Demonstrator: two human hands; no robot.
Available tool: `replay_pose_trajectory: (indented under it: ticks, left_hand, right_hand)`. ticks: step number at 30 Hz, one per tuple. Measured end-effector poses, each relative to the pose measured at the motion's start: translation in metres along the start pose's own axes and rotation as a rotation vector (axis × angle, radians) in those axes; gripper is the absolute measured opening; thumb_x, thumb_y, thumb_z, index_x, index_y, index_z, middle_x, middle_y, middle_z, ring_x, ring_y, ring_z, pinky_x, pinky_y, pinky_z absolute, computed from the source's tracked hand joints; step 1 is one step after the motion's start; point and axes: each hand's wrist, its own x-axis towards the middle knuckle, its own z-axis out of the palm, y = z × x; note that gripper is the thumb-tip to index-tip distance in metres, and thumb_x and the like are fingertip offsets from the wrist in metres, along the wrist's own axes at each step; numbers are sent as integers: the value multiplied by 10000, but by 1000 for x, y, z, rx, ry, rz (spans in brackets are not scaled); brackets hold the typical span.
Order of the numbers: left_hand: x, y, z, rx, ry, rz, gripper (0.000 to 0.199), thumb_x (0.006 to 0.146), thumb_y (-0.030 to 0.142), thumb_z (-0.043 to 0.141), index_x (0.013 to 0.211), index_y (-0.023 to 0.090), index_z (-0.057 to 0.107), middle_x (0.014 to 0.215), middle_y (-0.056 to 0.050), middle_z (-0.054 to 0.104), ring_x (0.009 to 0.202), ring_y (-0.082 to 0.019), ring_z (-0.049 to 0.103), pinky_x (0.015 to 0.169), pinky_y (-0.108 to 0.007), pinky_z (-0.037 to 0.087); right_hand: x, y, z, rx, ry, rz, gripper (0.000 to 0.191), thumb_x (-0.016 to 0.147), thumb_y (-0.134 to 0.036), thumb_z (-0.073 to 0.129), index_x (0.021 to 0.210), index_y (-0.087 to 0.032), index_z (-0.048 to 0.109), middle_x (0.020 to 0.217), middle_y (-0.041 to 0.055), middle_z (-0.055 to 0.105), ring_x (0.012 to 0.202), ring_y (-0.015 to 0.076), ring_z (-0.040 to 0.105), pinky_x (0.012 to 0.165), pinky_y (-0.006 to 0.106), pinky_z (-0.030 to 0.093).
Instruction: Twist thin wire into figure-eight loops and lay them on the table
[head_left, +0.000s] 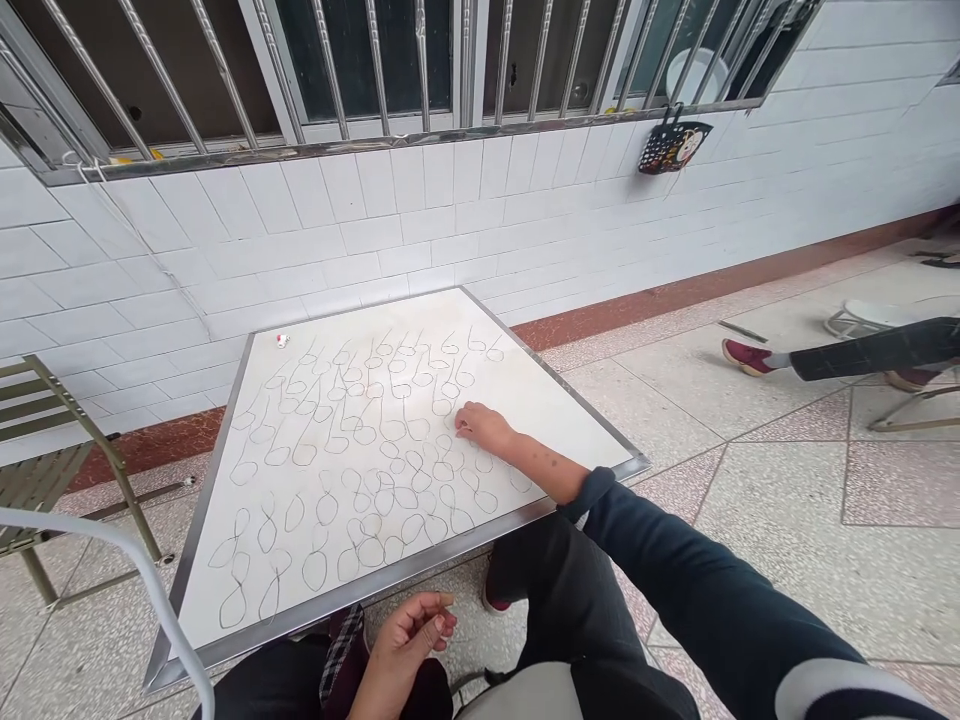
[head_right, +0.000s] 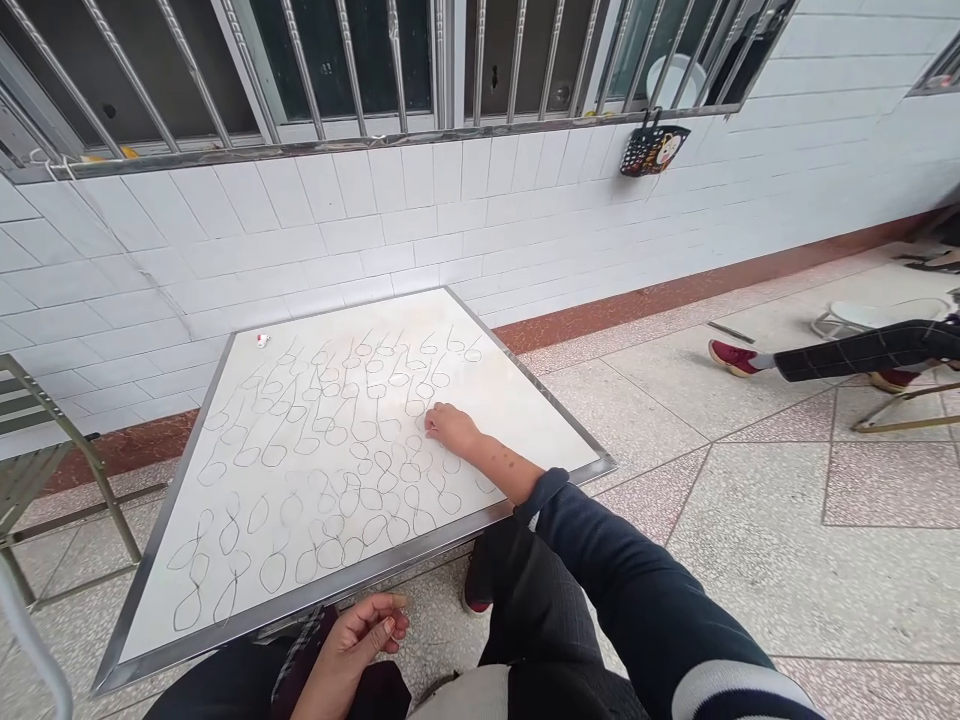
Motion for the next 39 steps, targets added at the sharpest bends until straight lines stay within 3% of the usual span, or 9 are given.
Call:
replay_pose_trajectory:
  ticks: [7,17,24,30,39]
  left_hand:
    - [-1,4,2,2,21,-2,367,786,442,679,1061,201,699,915,-65,679,884,-206,596,792,-314,469]
    - [-3,7,4,0,31,1,366,789,446,671,1061,203,696,923,-69,688,893,-212,601,791,-319,470]
    - [-4,8,4,-23,27,-14,359,791,437,673,1062,201,690,924,-64,681,896,-206,598,795,-313,467]
    - [-5,9,5,-9,42,6,376,791,448,665,1063,190,695,906,-71,678,883,-212,597,780,-316,461]
    - [-4,8,4,4,41,0,398,769,470,680,1054,193,700,907,-75,682,887,-218,602,780,-321,465]
  right_hand:
    - [13,0,3,-53,-60,-44,117,888,-174,549,871,-185,665,1031,78,622,1009,210,554,652,246,425]
    - [19,-4,-4,-37,-47,-7,128,906,-262,547,930,-201,657,1049,84,614,1003,204,577,673,242,458]
    - [24,-15,-1,-82,-108,34,109,845,-162,550,860,-165,657,1009,124,631,989,260,577,653,287,457]
    - [21,-9,-6,-74,-108,30,106,847,-165,538,867,-178,642,1038,110,625,982,239,585,659,280,457]
    - [22,-14,-12,30,-108,-18,131,724,-66,606,662,-172,563,916,101,618,915,238,582,608,263,426]
